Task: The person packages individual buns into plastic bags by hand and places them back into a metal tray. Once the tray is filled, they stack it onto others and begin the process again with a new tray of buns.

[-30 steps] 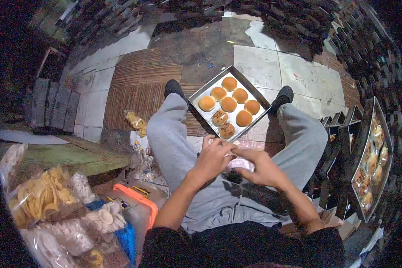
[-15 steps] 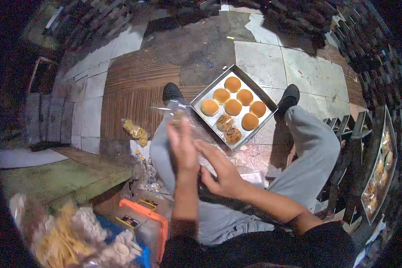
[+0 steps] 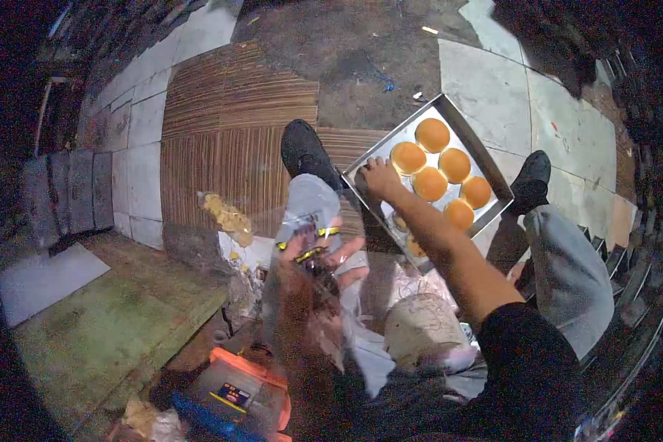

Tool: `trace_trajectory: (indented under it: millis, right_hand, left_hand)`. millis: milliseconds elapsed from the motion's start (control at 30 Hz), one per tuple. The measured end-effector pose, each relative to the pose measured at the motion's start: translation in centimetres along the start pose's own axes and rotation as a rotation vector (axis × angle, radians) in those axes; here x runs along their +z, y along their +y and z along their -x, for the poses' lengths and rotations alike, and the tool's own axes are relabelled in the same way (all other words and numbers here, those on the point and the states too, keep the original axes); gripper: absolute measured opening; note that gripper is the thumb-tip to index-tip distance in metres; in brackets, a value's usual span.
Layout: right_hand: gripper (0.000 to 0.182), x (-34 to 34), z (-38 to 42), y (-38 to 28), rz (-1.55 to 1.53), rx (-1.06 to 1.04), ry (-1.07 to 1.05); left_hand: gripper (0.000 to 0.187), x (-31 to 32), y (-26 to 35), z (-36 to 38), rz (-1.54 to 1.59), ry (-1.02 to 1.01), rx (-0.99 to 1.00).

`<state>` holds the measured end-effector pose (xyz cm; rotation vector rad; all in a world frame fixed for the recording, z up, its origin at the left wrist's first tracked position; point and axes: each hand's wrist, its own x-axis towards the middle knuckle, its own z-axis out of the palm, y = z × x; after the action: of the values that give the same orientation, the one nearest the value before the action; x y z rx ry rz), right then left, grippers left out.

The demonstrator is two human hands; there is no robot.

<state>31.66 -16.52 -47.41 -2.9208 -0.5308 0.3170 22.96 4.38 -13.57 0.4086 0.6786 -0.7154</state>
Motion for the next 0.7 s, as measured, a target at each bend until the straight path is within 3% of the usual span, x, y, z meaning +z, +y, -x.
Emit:
trace_trajectory:
  millis: [67,100,167,233,300,400,467,500,567,633,700]
  right_hand:
    - [0.035,-3.6,0.5,-0.3,-0.037,0.011,-0.279]
    - [0.035,-3.8,1.8,0.0,-0.027,0.02,-0.27]
    - [0.031,-3.4,6.9,2.1,0.195,-0.193,-0.046]
    - [0.034,-5.0,13.1,4.3,0.106,-0.16,0.149]
    - [0.032,-10.2,18.9,4.6,-0.194,-0.027,0.238]
    - [0.027,-14.0,26.3,2.6,-1.23,0.559,0.211]
    - [0.045,-20.2,31.2,-0.7,-1.973,0.69,0.292]
    - [0.052,-24.6,33.2,-3.5,-2.321,0.702,0.328]
    - [0.071,-29.2,36.8,-8.0,-2.601,0.41,0.312]
    - [0.077,-30.3,39.4,-11.5,-2.735,0.18,0.186]
    - [0.082,-32.8,39.7,-14.2,-2.744,0.107,0.077]
  left_hand:
    - [0.061,2.5,-1.2,0.2,-0.403,-0.015,0.272]
    - [0.062,3.7,-1.8,0.4,-0.594,0.019,0.411]
    - [0.058,5.4,-1.4,0.7,-0.355,0.339,0.26]
    - [0.052,5.0,-4.0,2.3,-0.431,0.334,0.378]
    - [0.053,5.3,-5.7,3.4,-0.378,0.04,0.682]
    - [0.054,5.4,-6.5,3.5,-0.339,0.017,0.711]
    - [0.054,5.1,-7.3,3.4,-0.327,0.025,0.736]
    - [0.053,5.2,-7.3,3.4,-0.282,-0.038,0.71]
    - [0.049,5.2,-7.8,4.2,-0.205,-0.145,0.698]
    - [0.046,5.3,-9.0,4.9,-0.137,-0.193,0.694]
    - [0.045,6.1,-10.4,6.4,-0.12,-0.201,0.7]
